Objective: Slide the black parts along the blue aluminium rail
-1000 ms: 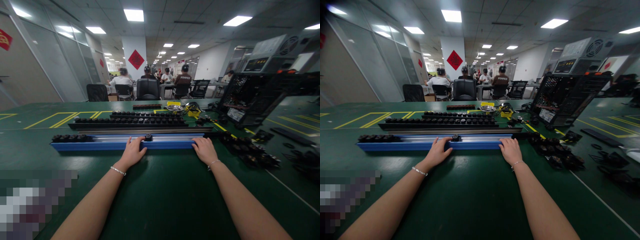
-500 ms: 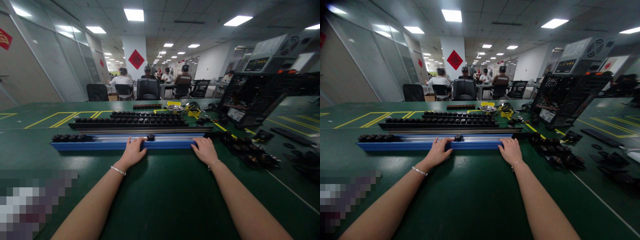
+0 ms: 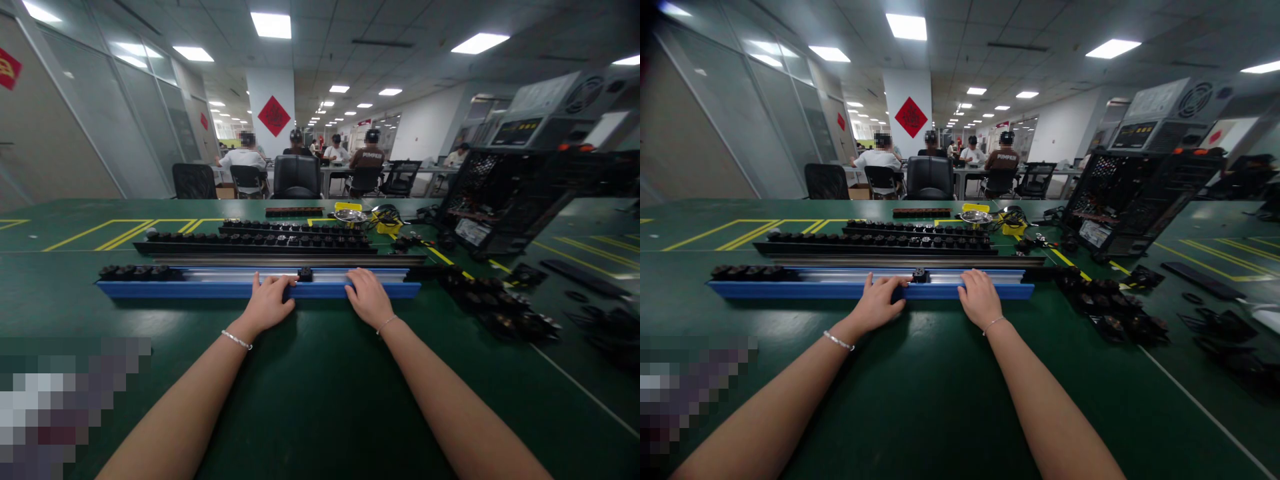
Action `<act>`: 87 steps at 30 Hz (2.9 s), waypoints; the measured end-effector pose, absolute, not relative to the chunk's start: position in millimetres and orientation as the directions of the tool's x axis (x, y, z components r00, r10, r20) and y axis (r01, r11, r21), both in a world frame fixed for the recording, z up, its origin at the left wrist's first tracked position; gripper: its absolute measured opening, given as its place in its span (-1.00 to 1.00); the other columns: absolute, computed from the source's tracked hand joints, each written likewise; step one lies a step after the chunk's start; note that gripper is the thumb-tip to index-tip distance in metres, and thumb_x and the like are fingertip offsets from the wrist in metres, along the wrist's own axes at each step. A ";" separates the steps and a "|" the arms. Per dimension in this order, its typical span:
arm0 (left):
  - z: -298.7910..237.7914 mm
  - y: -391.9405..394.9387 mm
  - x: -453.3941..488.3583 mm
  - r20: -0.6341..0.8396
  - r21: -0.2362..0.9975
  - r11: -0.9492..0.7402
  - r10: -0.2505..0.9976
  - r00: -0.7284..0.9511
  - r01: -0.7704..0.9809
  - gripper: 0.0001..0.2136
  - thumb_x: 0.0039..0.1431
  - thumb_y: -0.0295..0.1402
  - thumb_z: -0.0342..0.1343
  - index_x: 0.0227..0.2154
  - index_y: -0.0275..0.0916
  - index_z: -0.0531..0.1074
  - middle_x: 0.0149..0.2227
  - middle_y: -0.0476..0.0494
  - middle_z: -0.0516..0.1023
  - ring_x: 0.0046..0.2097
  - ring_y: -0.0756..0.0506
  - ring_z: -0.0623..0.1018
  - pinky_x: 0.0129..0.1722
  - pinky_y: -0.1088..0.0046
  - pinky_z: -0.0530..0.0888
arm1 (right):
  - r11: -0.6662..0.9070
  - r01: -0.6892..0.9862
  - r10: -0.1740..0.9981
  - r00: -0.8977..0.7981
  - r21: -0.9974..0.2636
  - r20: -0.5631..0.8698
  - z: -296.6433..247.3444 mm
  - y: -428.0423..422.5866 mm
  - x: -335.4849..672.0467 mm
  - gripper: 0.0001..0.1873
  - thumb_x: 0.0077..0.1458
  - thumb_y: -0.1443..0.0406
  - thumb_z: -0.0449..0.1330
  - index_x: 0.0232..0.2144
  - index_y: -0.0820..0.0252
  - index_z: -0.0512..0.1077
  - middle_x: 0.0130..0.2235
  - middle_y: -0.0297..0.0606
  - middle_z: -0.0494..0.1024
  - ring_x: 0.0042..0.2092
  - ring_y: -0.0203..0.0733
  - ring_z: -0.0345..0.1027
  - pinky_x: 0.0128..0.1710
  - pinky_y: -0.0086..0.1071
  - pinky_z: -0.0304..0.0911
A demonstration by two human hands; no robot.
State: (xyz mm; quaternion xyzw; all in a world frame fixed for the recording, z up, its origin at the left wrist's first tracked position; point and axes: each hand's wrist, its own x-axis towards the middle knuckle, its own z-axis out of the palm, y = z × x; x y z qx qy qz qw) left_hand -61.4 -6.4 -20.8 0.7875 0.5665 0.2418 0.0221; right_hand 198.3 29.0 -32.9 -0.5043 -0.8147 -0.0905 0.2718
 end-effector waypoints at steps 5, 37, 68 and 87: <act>-18.3 -6.2 -58.6 0.332 0.302 -0.351 0.910 0.247 0.886 -0.67 -0.02 -0.35 0.01 -0.12 -0.05 0.30 0.00 -0.04 0.47 0.04 -0.23 0.37 0.16 -0.29 -0.30 | 0.507 0.806 0.795 -0.299 -0.307 0.528 -27.2 36.3 147.5 -0.61 0.18 0.24 -0.05 -0.02 0.27 0.38 0.02 -0.09 0.44 0.09 -0.09 0.20 0.15 -0.17 0.04; -13.0 -9.9 -56.6 0.285 0.281 -0.349 0.920 0.269 0.894 -0.45 -0.07 -0.42 -0.02 0.07 0.00 0.21 -0.14 -0.02 0.48 -0.01 -0.20 0.37 0.14 -0.31 -0.31 | 0.181 0.881 0.922 0.002 -0.437 0.386 -12.6 32.4 90.5 -0.64 0.12 0.22 0.03 -0.06 0.20 0.41 -0.10 -0.17 0.53 -0.08 -0.11 0.32 -0.08 -0.32 0.12; -11.4 -11.0 -55.1 0.251 0.240 -0.315 0.934 0.255 0.918 -0.48 -0.03 -0.38 -0.02 0.08 -0.05 0.19 -0.02 -0.08 0.47 0.07 -0.22 0.34 0.17 -0.25 -0.24 | 0.081 0.900 0.924 0.092 -0.427 0.371 -11.0 32.4 116.3 -0.67 0.12 0.26 0.02 -0.10 0.22 0.42 -0.11 -0.14 0.52 -0.09 -0.13 0.32 -0.09 -0.34 0.12; -11.3 -10.2 -55.6 0.248 0.251 -0.314 0.935 0.253 0.916 -0.49 0.01 -0.37 -0.03 0.09 -0.04 0.20 -0.06 -0.10 0.49 0.07 -0.22 0.33 0.18 -0.22 -0.24 | 0.051 0.914 0.917 0.117 -0.402 0.382 -12.3 33.5 135.7 -0.66 0.12 0.26 0.02 -0.08 0.21 0.41 -0.12 -0.13 0.52 -0.11 -0.13 0.32 -0.10 -0.33 0.13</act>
